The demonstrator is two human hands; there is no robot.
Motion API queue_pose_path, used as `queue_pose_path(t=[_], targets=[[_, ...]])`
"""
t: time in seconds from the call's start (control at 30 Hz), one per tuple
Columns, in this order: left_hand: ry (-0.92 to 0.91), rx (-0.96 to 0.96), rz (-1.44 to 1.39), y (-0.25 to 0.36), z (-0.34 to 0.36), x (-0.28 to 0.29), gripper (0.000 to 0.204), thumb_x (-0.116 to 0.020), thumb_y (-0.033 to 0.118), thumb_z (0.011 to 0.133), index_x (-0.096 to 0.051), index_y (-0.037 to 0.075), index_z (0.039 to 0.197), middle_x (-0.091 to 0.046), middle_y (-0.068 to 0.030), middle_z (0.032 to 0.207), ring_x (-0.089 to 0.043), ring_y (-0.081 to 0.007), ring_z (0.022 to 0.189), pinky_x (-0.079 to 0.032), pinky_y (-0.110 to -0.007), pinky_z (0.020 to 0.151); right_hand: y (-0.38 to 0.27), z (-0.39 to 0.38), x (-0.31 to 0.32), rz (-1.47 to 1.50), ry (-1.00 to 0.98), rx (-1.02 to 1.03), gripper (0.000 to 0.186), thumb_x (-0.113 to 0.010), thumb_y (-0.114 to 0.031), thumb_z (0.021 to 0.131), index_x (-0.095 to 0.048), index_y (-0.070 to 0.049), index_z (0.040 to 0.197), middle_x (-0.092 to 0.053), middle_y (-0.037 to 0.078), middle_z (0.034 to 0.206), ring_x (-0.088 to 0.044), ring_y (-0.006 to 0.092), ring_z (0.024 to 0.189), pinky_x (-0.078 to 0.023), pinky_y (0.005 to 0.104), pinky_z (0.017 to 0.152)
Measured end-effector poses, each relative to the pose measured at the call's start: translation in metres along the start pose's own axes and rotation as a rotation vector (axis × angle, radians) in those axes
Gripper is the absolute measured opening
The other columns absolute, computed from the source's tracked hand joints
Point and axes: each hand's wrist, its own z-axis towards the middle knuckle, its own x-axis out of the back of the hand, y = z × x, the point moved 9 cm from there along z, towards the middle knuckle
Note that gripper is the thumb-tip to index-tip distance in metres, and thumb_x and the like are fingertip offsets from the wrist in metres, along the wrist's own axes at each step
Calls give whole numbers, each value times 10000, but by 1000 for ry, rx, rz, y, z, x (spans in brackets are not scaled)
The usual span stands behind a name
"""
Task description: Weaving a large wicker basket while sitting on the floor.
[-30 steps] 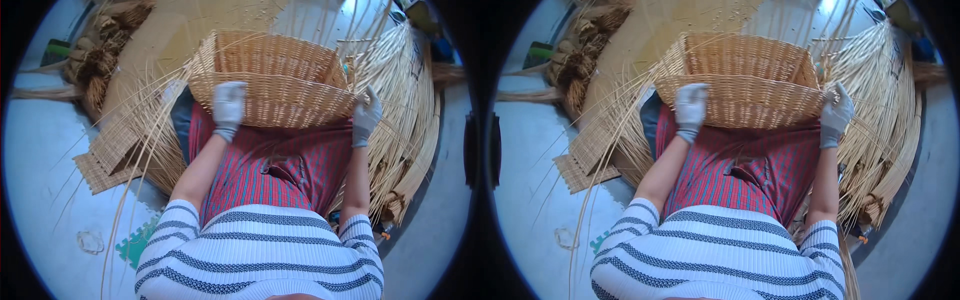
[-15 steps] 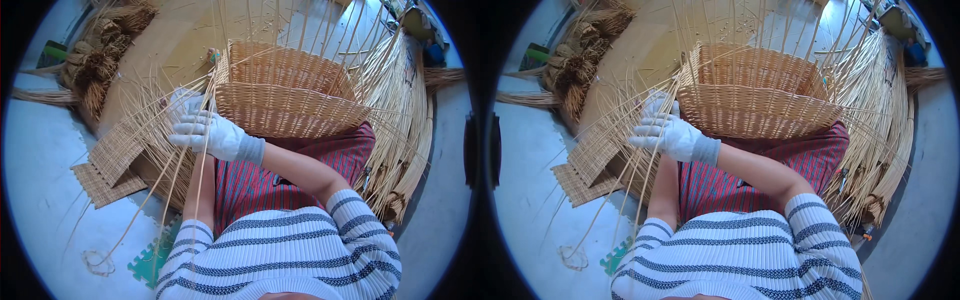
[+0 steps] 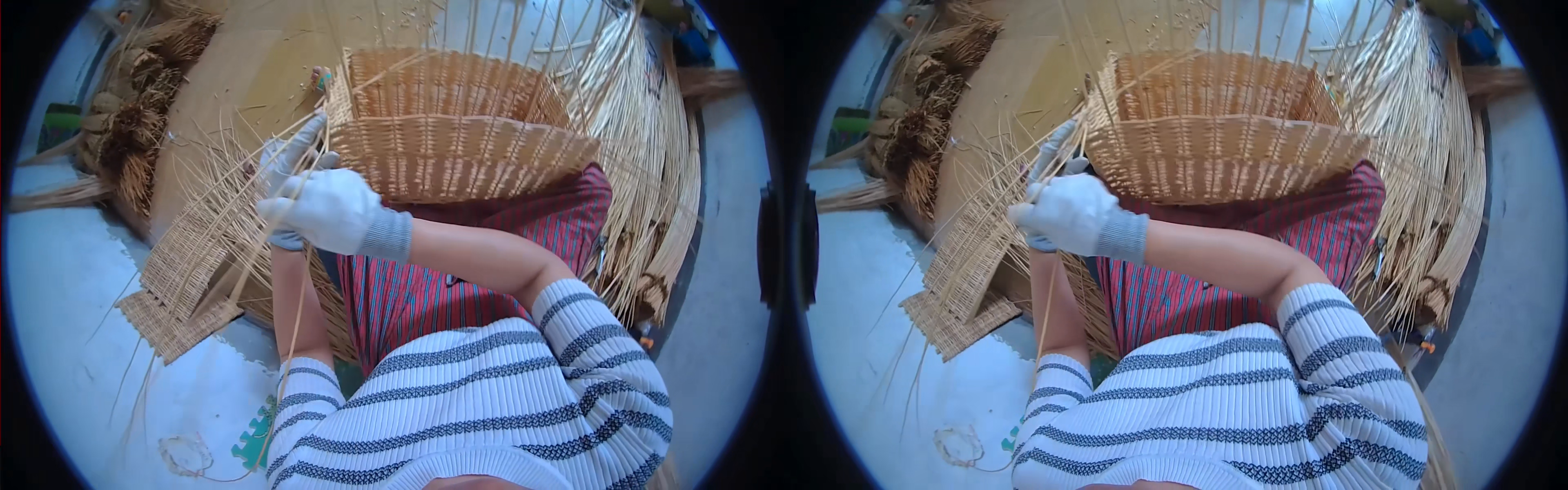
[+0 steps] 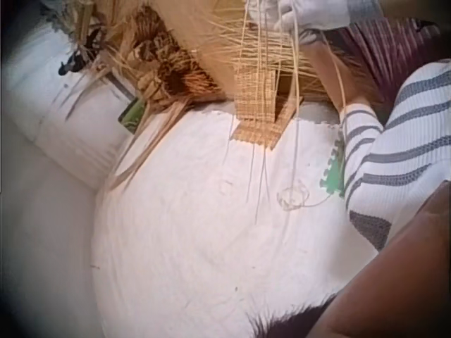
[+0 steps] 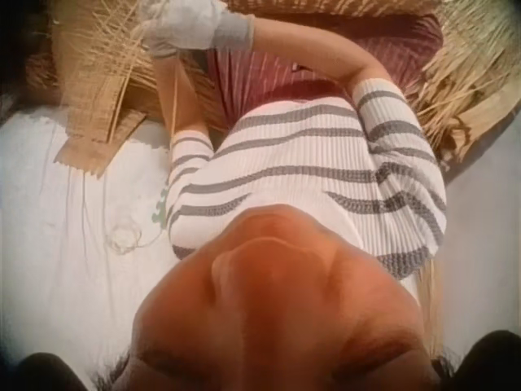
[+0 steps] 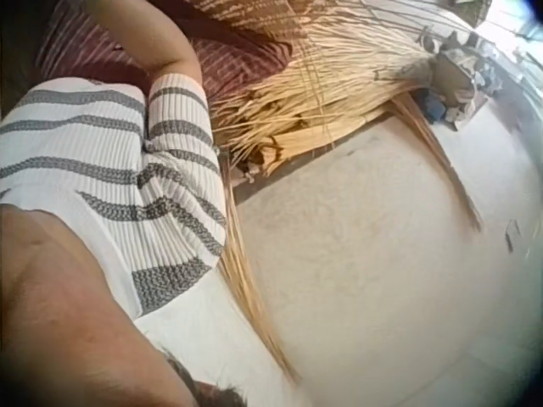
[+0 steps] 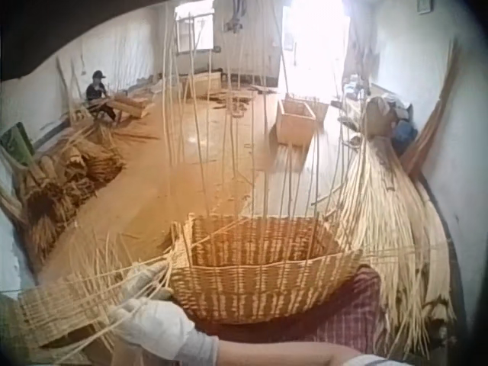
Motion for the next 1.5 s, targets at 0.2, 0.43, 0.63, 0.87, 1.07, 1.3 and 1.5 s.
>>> queue_pose_path(t=[0.2,0.43,0.63,0.87,1.07,1.3,1.5], targets=[[496,-130,316,-24,-16,68,326,-566,350,1028,-669,79,878,-552,32,652,-444,-36,448,-367,-189,414,-11,-58,-2,468,20,273,566,-713,-174,804,-551,-143,1346,-626,85,904,-640,284,876,-509,423,915],[602,-300,378,-17,-26,81,409,-490,429,1048,-660,59,1021,-549,2,643,-481,-56,466,-381,-181,427,26,-20,28,168,-84,112,341,-639,-124,764,-677,-235,1085,-648,66,821,-644,303,718,-526,405,598],[633,-90,172,-66,-37,61,254,-560,315,1029,-616,101,1154,-594,-5,704,-518,-76,490,-448,-211,425,234,-128,117,684,1039,-668,162,-596,62,935,-560,-51,1046,-654,70,928,-654,158,872,-538,273,768],[164,-431,1374,-39,17,-57,868,-788,202,826,-326,306,1553,-349,-160,1551,-682,-344,1023,-573,-368,763,214,-118,109,410,806,-769,159,-594,-67,988,-550,-101,1137,-689,53,996,-659,142,863,-552,279,760],[104,-69,1518,-84,40,-33,974,-788,275,800,-205,447,1561,-371,-127,1511,-691,-314,747,-541,-440,600,201,53,103,-394,256,-421,589,-597,-24,880,-485,-125,1449,-603,157,1323,-607,266,1173,-538,344,931],[207,-350,1172,-95,33,-20,628,-653,15,824,-592,373,1337,-459,-117,1427,-691,-292,713,-548,-409,565,202,-207,78,257,467,-842,370,-542,90,925,-607,-10,1275,-677,137,1143,-657,231,1084,-520,334,958],[189,-174,1277,-98,39,-28,655,-727,123,819,-528,373,1391,-410,-122,1481,-690,-339,965,-564,-444,781,235,-51,36,-424,-361,-771,217,-547,-197,994,-712,-90,1085,-720,181,1024,-713,338,906,-578,414,759]])
